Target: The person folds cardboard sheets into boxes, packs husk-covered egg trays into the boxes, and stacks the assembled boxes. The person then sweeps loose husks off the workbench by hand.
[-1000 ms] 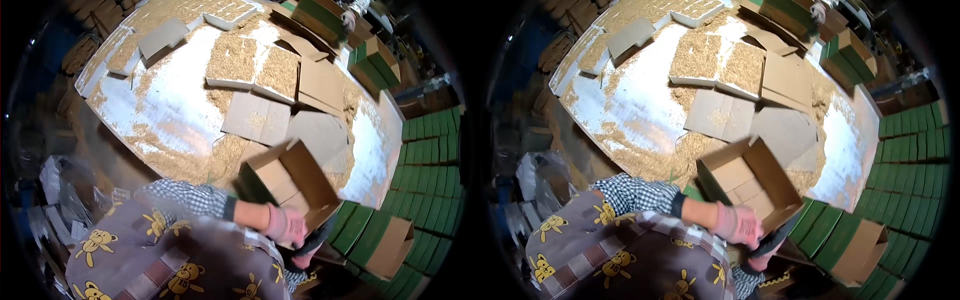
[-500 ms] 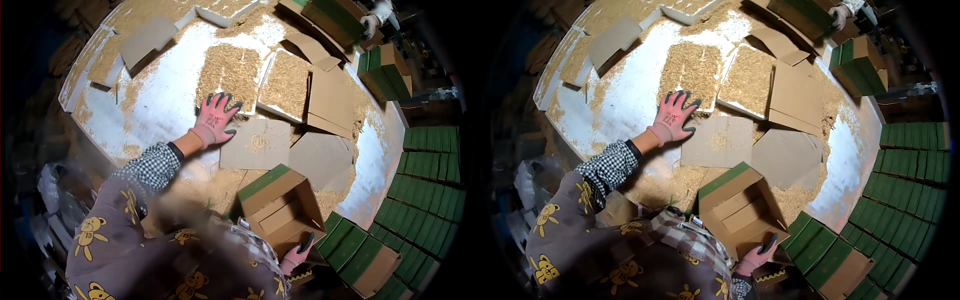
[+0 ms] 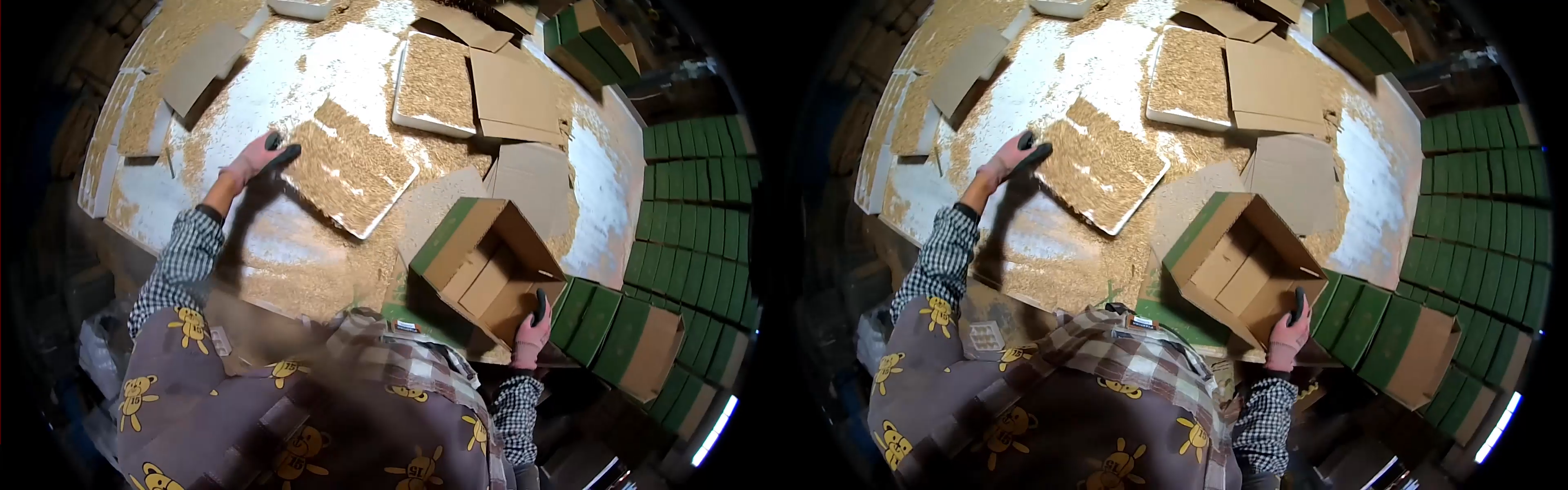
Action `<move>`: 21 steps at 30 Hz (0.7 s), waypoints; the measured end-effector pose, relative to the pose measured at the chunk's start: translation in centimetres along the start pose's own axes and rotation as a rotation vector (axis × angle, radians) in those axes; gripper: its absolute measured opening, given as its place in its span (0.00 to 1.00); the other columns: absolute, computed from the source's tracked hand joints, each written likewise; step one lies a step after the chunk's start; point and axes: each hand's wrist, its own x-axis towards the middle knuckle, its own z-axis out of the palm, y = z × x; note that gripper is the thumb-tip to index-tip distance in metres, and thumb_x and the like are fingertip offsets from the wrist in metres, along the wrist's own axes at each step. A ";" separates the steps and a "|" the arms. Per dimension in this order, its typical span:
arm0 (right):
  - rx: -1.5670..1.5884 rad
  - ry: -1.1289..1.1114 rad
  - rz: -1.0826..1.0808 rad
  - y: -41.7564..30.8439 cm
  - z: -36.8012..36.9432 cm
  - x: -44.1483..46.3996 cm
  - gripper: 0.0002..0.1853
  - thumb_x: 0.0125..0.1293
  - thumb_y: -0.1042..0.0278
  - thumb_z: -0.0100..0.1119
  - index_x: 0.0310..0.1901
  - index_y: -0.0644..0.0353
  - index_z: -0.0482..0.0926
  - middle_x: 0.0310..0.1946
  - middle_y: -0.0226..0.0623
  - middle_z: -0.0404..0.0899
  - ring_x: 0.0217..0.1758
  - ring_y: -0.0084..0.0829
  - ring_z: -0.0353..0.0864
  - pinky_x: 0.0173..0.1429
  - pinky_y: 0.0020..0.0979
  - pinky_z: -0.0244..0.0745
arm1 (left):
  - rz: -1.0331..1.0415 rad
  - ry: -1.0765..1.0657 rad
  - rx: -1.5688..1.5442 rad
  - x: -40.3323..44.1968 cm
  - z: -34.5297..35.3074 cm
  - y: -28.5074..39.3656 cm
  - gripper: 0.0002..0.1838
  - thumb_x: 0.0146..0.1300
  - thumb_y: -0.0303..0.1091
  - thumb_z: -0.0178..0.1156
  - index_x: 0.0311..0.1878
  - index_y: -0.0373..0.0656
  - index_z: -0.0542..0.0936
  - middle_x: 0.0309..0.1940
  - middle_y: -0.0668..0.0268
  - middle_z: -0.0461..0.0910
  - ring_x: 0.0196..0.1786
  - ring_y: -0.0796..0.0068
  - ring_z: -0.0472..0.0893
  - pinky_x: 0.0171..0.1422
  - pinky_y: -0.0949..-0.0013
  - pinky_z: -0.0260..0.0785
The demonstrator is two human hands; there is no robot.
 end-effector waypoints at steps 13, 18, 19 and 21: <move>-0.071 -0.114 -0.121 0.5 -0.3 5.3 0.28 0.56 0.77 0.52 0.61 0.46 0.71 0.53 0.50 0.73 0.52 0.50 0.76 0.56 0.43 0.73 | 0.193 0.280 -0.471 -20.8 5.6 7.6 0.21 0.68 0.33 0.53 0.62 0.35 0.72 0.55 0.59 0.78 0.58 0.68 0.76 0.65 0.68 0.68; 0.035 -0.099 -0.157 -0.6 0.1 4.6 0.35 0.55 0.78 0.53 0.67 0.43 0.64 0.60 0.54 0.66 0.60 0.54 0.71 0.61 0.44 0.71 | 0.802 0.140 0.216 -23.5 7.0 9.9 0.35 0.55 0.21 0.66 0.67 0.37 0.66 0.65 0.55 0.68 0.66 0.63 0.70 0.70 0.61 0.63; 0.041 -0.089 -0.160 -0.8 0.2 4.5 0.35 0.55 0.78 0.53 0.67 0.43 0.64 0.60 0.54 0.66 0.60 0.54 0.71 0.61 0.44 0.71 | 0.900 0.134 0.357 -23.8 9.3 13.3 0.35 0.55 0.24 0.67 0.67 0.37 0.66 0.66 0.54 0.67 0.67 0.62 0.69 0.71 0.61 0.63; 0.054 -0.121 -0.093 -0.8 0.5 4.8 0.35 0.56 0.74 0.57 0.68 0.45 0.62 0.62 0.54 0.64 0.63 0.52 0.69 0.64 0.43 0.70 | 0.910 -0.037 0.076 -22.2 15.0 16.6 0.30 0.59 0.21 0.61 0.66 0.37 0.66 0.64 0.58 0.68 0.65 0.64 0.70 0.69 0.65 0.65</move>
